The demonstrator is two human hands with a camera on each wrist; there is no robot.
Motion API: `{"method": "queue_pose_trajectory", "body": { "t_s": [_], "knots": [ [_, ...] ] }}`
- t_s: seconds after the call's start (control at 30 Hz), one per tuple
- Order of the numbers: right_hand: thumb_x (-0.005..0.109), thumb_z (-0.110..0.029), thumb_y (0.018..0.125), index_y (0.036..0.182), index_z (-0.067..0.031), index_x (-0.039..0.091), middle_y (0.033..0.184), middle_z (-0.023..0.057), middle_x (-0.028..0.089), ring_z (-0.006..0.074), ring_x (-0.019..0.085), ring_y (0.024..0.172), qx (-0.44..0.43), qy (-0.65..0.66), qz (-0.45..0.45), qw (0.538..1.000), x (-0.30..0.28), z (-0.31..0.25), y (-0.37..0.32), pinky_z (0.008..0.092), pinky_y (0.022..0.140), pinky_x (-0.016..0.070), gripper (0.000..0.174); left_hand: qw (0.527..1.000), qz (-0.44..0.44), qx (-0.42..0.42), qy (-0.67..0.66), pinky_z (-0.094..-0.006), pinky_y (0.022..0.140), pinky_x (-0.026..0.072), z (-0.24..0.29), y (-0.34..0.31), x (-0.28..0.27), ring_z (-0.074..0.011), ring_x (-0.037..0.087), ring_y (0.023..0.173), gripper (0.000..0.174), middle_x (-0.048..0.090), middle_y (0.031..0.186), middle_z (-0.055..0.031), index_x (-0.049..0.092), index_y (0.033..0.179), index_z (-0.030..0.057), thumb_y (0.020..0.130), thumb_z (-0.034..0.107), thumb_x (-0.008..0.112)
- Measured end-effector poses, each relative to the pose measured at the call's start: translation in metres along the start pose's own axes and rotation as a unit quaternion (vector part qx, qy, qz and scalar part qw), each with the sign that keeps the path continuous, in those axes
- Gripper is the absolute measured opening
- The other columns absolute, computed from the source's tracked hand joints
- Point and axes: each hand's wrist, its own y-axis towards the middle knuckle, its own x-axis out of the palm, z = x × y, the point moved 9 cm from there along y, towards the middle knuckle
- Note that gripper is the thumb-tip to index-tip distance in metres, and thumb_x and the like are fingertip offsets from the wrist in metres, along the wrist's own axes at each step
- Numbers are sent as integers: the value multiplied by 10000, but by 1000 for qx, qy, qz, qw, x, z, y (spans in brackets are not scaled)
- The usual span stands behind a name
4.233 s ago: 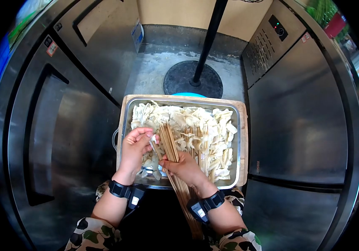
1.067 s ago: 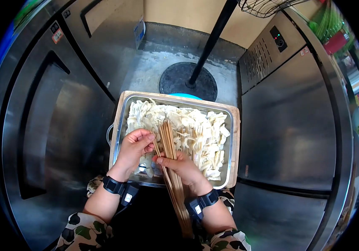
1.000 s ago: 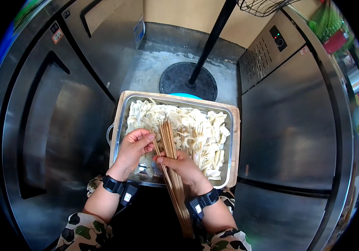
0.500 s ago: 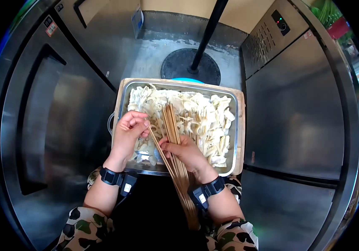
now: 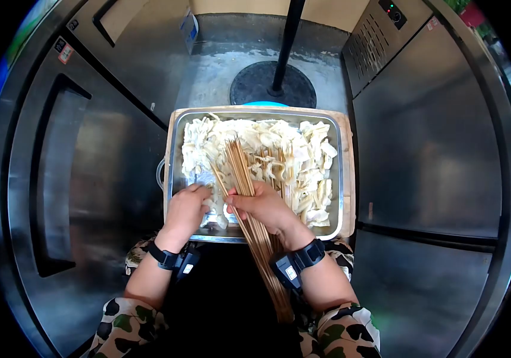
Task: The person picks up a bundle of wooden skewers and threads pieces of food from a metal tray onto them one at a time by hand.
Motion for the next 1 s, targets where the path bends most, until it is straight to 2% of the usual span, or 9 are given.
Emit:
{"method": "queue_pose_trajectory", "body": {
  "t_s": [0.17, 0.23, 0.33, 0.47, 0.57, 0.67, 0.77, 0.87, 1.0],
  "knots": [
    [637, -76, 815, 895, -39, 566, 716, 57, 626, 57, 505, 522, -2, 18, -2, 1000, 1, -2, -1, 171, 474, 406, 113, 992, 6, -75, -103, -395, 651, 469, -13, 11, -10, -333, 588, 740, 176, 596, 787, -119, 633, 857, 60, 684, 67, 658],
    [638, -78, 816, 895, -40, 565, 716, 58, 626, 58, 506, 522, -4, 26, -5, 1000, 1, -1, -1, 170, 474, 406, 114, 973, 14, -107, -203, -328, 599, 465, -30, 14, -5, -226, 609, 662, 114, 605, 757, -98, 633, 853, 33, 747, 74, 640],
    [638, -80, 816, 899, -41, 564, 717, 60, 627, 58, 504, 520, -2, 20, -4, 1000, 0, 1, 0, 172, 473, 407, 117, 873, -13, -191, -449, -207, 575, 453, -50, 17, 12, -72, 568, 616, 101, 617, 737, -37, 637, 872, -3, 852, 84, 588],
    [631, -76, 820, 899, -41, 565, 719, 63, 628, 60, 503, 520, 1, 8, -2, 1000, 1, 2, 2, 173, 473, 407, 109, 812, 12, -218, -541, -177, 588, 447, -47, 22, 2, -68, 543, 596, 129, 617, 744, -11, 635, 938, 5, 853, 95, 601],
    [626, -73, 823, 900, -41, 567, 720, 65, 629, 61, 503, 520, -2, 9, -2, 1000, 2, 2, 3, 173, 473, 407, 102, 839, 35, -211, -500, -193, 598, 454, -53, 23, -3, -78, 565, 635, 131, 623, 793, -27, 647, 936, -2, 835, 77, 616],
    [624, -74, 826, 902, -39, 567, 720, 65, 629, 62, 504, 520, -1, 10, -1, 1000, 2, 2, 3, 172, 474, 407, 101, 943, 179, -57, -275, -210, 604, 459, -26, 25, -55, -81, 565, 666, 138, 619, 814, -39, 660, 933, -7, 814, 57, 630],
    [627, -78, 826, 904, -37, 567, 721, 65, 628, 62, 504, 521, -1, 9, -3, 1000, 3, 2, 4, 172, 476, 407, 107, 932, 216, -46, -287, -225, 611, 462, -24, 26, -63, -89, 561, 673, 138, 615, 833, -50, 667, 918, -11, 793, 42, 643],
    [632, -81, 823, 908, -34, 569, 721, 66, 628, 62, 505, 522, 2, 6, -1, 1000, 3, 2, 3, 173, 477, 408, 115, 902, 190, -75, -381, -207, 612, 461, -40, 30, -47, -73, 554, 668, 142, 616, 816, -30, 666, 940, 4, 820, 69, 627],
    [635, -83, 822, 914, -28, 581, 719, 66, 628, 65, 507, 524, 1, 10, -6, 1000, 3, 5, 5, 174, 479, 409, 120, 766, 74, -216, -601, -183, 626, 461, -48, 32, -12, -48, 545, 680, 174, 616, 801, -4, 646, 973, 24, 874, 152, 580]
  ]
}}
